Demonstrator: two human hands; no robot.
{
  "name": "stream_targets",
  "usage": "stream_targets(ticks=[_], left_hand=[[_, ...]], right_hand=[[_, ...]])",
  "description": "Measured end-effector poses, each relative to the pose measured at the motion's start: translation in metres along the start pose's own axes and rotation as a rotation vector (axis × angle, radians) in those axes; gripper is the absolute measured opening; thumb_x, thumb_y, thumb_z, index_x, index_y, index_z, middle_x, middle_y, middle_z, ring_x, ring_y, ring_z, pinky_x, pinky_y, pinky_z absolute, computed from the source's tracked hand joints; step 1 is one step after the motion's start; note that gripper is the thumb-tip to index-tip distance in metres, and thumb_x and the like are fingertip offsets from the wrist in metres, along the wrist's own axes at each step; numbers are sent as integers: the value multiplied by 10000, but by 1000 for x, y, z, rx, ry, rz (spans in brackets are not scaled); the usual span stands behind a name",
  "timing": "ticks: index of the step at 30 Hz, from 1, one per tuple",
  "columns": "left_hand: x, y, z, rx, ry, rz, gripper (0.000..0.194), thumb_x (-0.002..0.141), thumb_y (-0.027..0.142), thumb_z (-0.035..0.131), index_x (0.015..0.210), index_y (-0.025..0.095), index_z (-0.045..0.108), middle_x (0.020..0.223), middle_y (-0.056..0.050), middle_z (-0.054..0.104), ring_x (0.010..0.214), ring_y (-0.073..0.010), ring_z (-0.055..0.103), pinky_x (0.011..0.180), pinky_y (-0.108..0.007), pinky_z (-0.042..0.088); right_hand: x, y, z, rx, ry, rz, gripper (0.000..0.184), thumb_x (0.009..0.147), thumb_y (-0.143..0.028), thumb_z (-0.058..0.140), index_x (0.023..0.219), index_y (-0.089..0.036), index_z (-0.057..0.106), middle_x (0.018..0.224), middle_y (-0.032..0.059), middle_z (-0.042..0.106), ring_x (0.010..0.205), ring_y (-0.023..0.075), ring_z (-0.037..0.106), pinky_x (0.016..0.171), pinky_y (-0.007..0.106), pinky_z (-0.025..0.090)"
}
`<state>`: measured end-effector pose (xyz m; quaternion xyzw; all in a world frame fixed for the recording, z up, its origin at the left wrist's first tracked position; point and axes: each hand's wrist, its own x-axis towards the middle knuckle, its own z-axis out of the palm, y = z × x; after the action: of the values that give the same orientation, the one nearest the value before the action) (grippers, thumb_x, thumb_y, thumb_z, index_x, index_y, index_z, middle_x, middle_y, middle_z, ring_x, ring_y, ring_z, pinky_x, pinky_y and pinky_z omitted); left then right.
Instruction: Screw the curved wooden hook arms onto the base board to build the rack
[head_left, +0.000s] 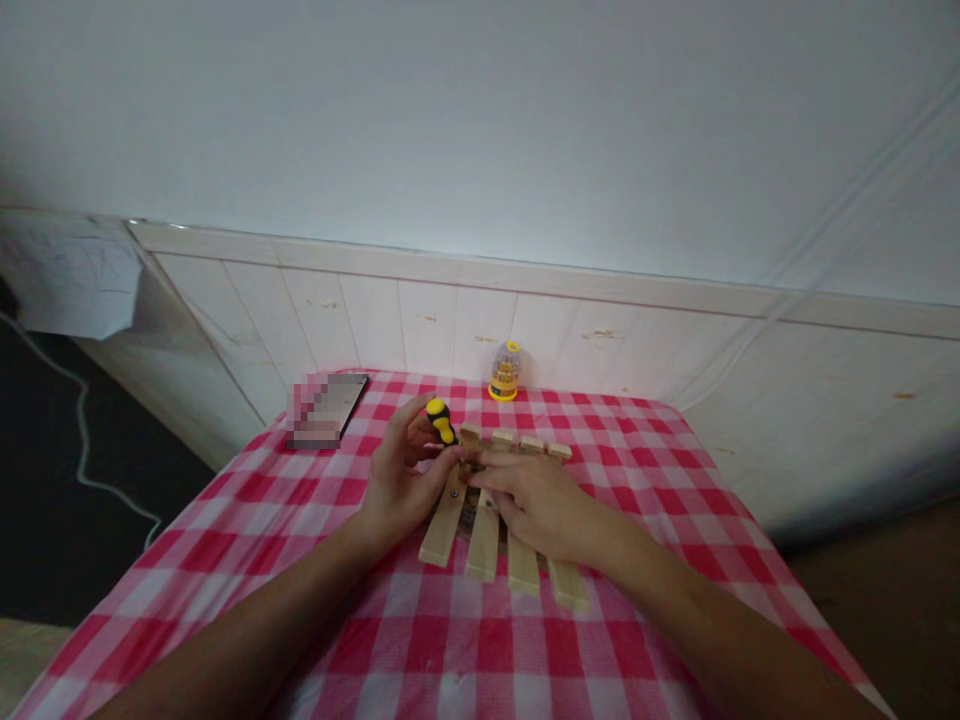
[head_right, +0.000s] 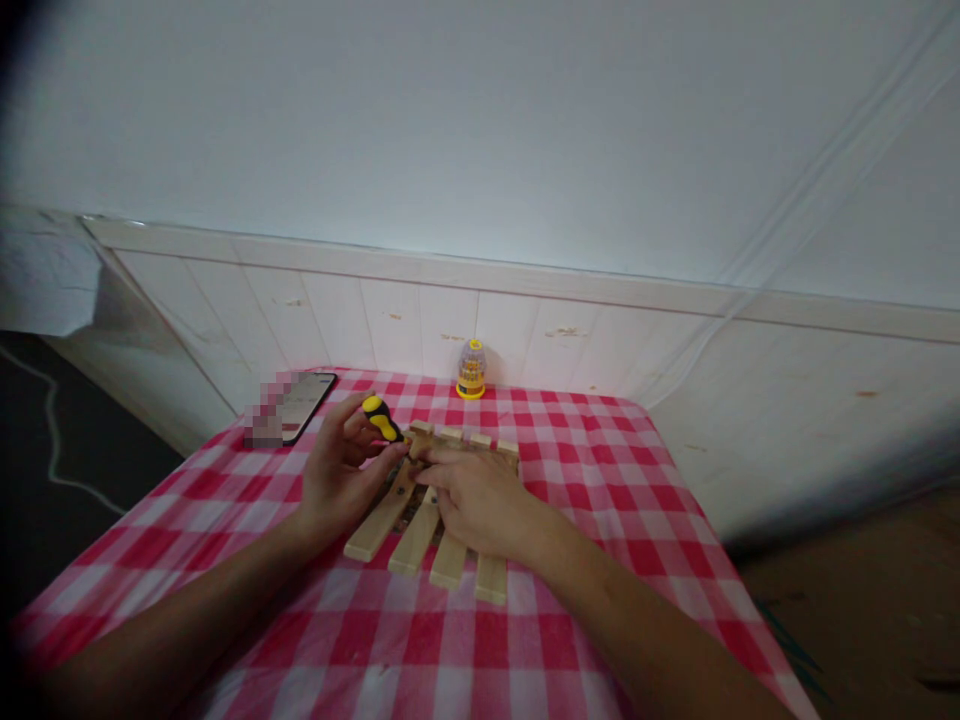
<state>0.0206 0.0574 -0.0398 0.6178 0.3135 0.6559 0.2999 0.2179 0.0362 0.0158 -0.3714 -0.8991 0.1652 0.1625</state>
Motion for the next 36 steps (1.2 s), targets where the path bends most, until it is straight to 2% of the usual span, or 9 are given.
stream_targets(ticks=[4,11,16,23,31,36], left_hand=[[-1,-1,-1,10,-4,-1,596,868,176,770,1372,320,488,1008,7,714,877,-132,739,721,-220,584],[-1,-2,0,23,-19,1,582,875,208,770,1366,309,475,1032,-8,723,897,-144,750,725,-234,599],[-2,0,2,55,-11,24,539,849,218,799,1300,304,517,980,16,726,854,-134,746,705,-230,607],[-1,1,-2,101,-65,-91,241,847,249,775,1058,211,664,933,-16,752,822,-173,755,728,-297,650],[2,12,-3,75,-71,-161,363,843,263,753,1192,205,670,932,-39,775,820,-199,770,748,-329,658],[0,12,-3,58,-73,-162,385,849,282,755,1214,198,665,954,-52,785,838,-209,779,755,-333,659]], right_hand=[[0,-1,0,-3,-16,7,356,942,-59,504,1033,-247,792,1197,47,761,1145,220,687,1015,393,527],[1,-1,0,-1,10,-1,413,922,-50,498,1112,-272,789,1372,35,697,1257,238,650,1063,407,517],[-1,-1,0,-11,16,8,419,933,-60,491,1117,-291,788,1411,20,677,1272,236,649,1062,405,526],[-1,0,1,-4,9,5,389,935,-60,499,1088,-271,786,1442,22,656,1354,237,595,1105,410,503],[0,0,1,4,5,2,396,922,-43,490,1077,-253,788,1386,45,692,1349,239,598,1122,434,491],[0,1,1,-17,-2,2,398,922,-46,489,1086,-258,784,1436,33,662,1370,239,584,1131,430,490]])
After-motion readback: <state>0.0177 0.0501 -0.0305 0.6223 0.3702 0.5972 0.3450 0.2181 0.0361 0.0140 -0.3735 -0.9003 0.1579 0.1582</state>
